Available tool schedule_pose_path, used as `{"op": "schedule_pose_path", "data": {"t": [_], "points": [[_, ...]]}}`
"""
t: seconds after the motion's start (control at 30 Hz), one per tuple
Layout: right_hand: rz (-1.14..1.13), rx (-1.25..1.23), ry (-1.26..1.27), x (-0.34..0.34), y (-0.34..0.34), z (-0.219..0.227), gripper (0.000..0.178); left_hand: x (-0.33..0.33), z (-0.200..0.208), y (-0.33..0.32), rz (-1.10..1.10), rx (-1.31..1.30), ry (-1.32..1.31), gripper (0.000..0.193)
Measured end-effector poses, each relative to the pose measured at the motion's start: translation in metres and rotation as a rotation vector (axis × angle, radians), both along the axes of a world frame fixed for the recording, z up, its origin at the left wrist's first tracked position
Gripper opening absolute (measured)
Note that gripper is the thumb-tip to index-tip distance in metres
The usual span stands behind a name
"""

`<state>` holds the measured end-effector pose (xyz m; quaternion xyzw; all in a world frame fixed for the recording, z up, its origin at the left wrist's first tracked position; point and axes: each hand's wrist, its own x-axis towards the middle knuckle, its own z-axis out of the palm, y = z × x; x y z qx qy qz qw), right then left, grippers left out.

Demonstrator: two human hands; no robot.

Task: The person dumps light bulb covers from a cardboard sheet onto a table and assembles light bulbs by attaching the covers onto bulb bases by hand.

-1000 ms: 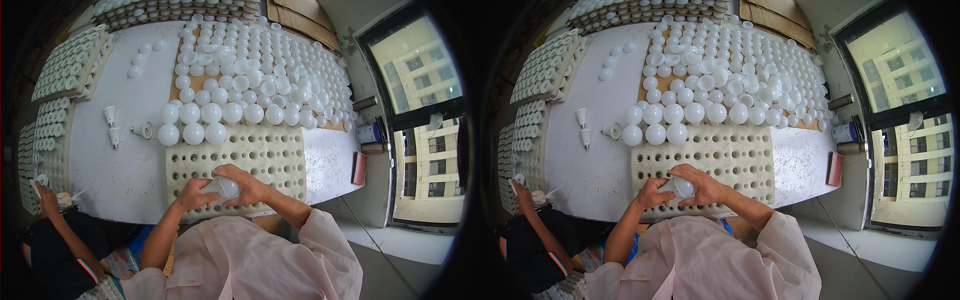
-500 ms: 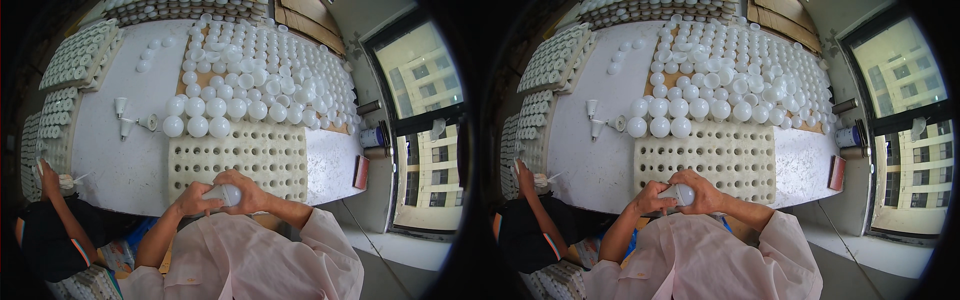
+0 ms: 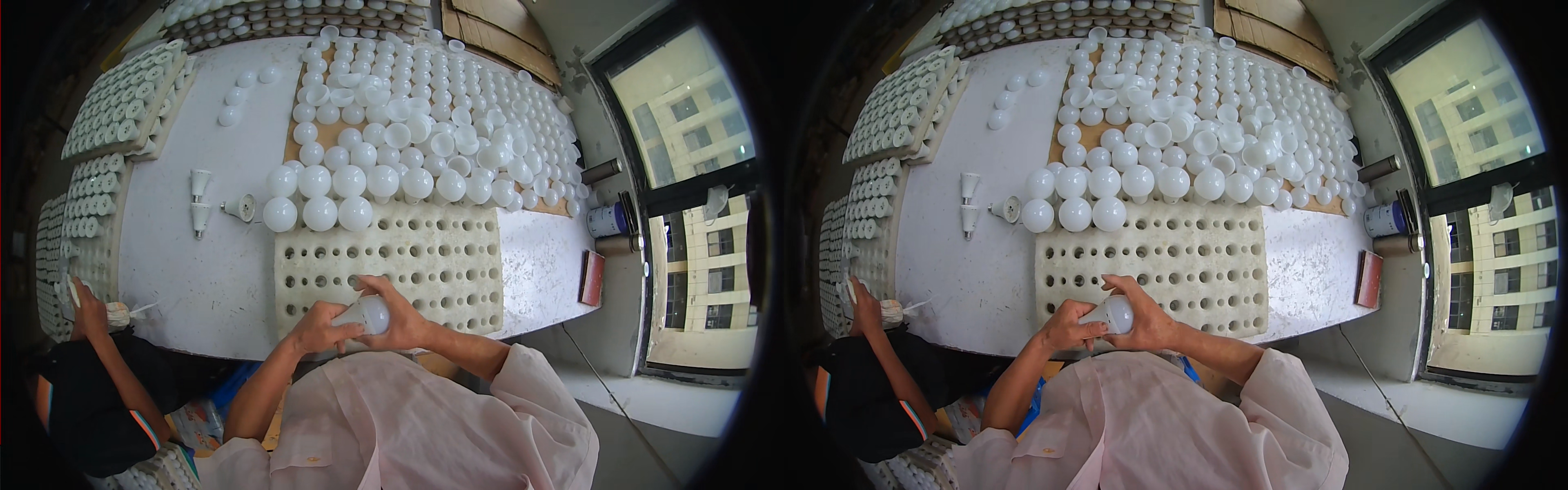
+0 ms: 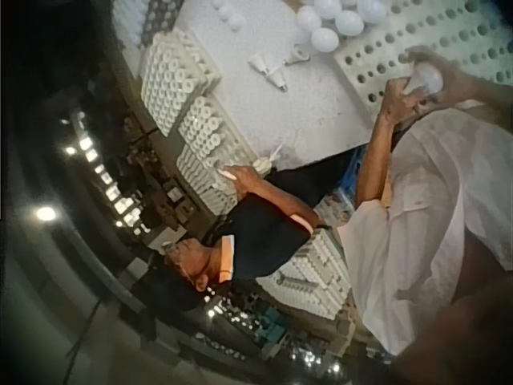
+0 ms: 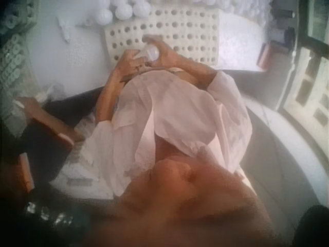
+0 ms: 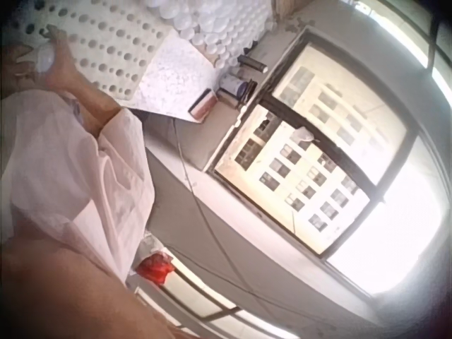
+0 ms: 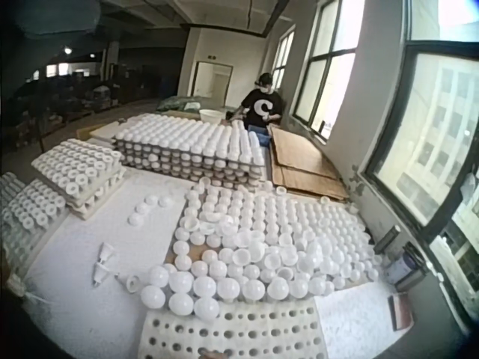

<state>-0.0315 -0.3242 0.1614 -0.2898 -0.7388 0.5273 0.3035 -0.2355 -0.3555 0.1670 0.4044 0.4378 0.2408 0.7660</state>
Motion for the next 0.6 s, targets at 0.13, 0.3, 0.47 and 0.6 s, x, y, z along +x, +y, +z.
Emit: {"op": "schedule_pose_path", "data": {"t": [0.13,0.3,0.47,0.6], "points": [[-0.045,-0.259,-0.125,0.012,0.019,-0.008,0.068,-0.010,-0.027,0.002,0.077,-0.087,-0.091,0.042],[-0.450,0.271,-0.317,0.029,0.108,-0.027,0.066,-0.067,-0.045,0.034,0.471,0.068,0.375,0.045],[-0.312,0.491,-0.653,0.009,0.169,-0.026,0.069,-0.131,-0.091,0.109,0.744,0.311,0.821,0.048],[-0.353,0.449,-0.456,-0.007,0.207,-0.014,0.062,-0.197,-0.139,0.162,0.502,0.599,1.306,0.058]]}}
